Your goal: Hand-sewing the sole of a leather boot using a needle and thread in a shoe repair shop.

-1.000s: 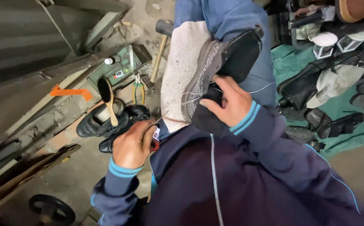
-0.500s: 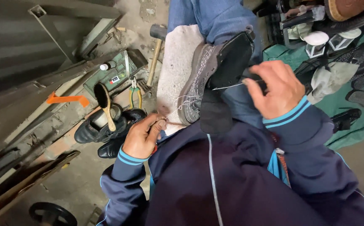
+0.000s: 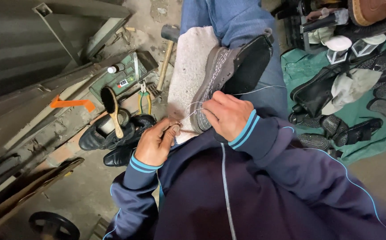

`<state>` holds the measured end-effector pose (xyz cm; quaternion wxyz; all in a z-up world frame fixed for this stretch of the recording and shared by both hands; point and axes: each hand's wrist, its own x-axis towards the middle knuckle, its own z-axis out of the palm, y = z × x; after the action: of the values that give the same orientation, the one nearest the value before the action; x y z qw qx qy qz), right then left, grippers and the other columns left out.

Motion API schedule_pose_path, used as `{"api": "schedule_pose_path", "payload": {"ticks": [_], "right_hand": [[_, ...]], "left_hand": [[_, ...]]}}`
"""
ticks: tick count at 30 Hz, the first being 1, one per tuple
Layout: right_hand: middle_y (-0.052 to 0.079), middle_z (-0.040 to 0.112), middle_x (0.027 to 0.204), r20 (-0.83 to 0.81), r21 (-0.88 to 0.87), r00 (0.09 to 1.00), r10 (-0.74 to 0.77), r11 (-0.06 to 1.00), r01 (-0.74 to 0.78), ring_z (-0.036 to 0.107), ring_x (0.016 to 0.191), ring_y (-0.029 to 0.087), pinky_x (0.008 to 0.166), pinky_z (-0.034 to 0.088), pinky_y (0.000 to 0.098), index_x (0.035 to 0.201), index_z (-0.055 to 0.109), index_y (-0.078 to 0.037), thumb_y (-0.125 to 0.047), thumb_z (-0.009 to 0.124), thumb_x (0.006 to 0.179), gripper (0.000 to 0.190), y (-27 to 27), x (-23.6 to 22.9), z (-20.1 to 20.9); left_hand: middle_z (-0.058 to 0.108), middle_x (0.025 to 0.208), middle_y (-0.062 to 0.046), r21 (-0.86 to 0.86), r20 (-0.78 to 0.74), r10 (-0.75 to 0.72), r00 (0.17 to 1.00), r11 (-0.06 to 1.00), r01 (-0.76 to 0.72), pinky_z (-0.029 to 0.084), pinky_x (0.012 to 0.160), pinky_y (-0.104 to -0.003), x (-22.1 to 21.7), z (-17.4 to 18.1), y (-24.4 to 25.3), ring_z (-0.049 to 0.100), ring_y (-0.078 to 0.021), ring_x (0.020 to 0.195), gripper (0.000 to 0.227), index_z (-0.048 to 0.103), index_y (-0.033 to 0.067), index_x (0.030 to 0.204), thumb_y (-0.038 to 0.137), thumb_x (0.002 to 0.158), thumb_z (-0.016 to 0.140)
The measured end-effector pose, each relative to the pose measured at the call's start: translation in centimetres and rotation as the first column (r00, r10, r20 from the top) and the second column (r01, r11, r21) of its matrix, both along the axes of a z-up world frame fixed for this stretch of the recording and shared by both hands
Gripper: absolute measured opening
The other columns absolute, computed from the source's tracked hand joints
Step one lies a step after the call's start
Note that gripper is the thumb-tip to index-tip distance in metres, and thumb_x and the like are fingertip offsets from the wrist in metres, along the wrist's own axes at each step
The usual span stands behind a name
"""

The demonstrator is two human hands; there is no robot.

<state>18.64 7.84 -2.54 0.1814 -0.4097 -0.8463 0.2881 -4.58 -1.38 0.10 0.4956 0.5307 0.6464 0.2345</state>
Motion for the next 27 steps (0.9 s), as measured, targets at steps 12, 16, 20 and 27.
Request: {"api": "schedule_pose_path", "payload": {"ticks": [12,16,20,27], "right_hand": [[-0.006,0.062,0.078,-0.159,-0.317,0.983,-0.094,0.948,0.039,0.067,0.066,0.02,0.06,0.056,0.0311,0.1,0.079,-0.021,-0.018,0.076,0.095,0.006,1.2,1.7,1.7],[-0.007,0.065,0.08,-0.197,-0.414,0.975,-0.101,0.91,0.01,0.068,0.067,0.017,0.059,0.056,0.0308,0.1,0.078,-0.024,-0.023,0.077,0.094,0.006,0.8,1.9,3.1],[-0.002,0.064,0.075,-0.296,-0.518,0.945,-0.141,0.854,-0.035,0.062,0.055,0.018,0.05,0.051,0.0309,0.093,0.077,-0.018,-0.019,0.079,0.09,0.003,0.9,2.2,4.7],[0.006,0.064,0.093,-0.215,-0.365,0.943,-0.255,0.916,0.164,0.067,0.065,0.021,0.049,0.054,0.0319,0.113,0.071,-0.013,-0.028,0.081,0.091,0.028,2.0,3.8,3.3]], "left_hand": [[0.077,0.083,-0.009,0.119,0.253,0.115,0.96,0.982,-0.149,0.06,0.07,-0.034,2.5,-1.1,0.7,0.072,-0.0171,0.074,0.039,0.074,0.0084,0.121,0.009,0.084,0.086],[0.073,0.08,-0.007,0.117,0.301,0.11,0.947,0.982,-0.151,0.059,0.071,-0.032,5.2,0.0,2.8,0.066,-0.0124,0.072,0.047,0.073,0.0119,0.127,0.008,0.082,0.087],[0.066,0.071,-0.008,0.158,0.356,0.089,0.93,0.976,-0.153,0.053,0.06,-0.031,6.0,-0.4,2.9,0.058,-0.0152,0.061,0.017,0.078,0.0044,0.102,0.001,0.085,0.081],[0.056,0.069,-0.004,0.119,0.442,0.094,0.892,0.979,-0.163,0.045,0.059,-0.027,3.8,2.1,2.5,0.046,-0.0128,0.063,0.003,0.075,0.0062,0.086,0.007,0.09,0.076]]}}
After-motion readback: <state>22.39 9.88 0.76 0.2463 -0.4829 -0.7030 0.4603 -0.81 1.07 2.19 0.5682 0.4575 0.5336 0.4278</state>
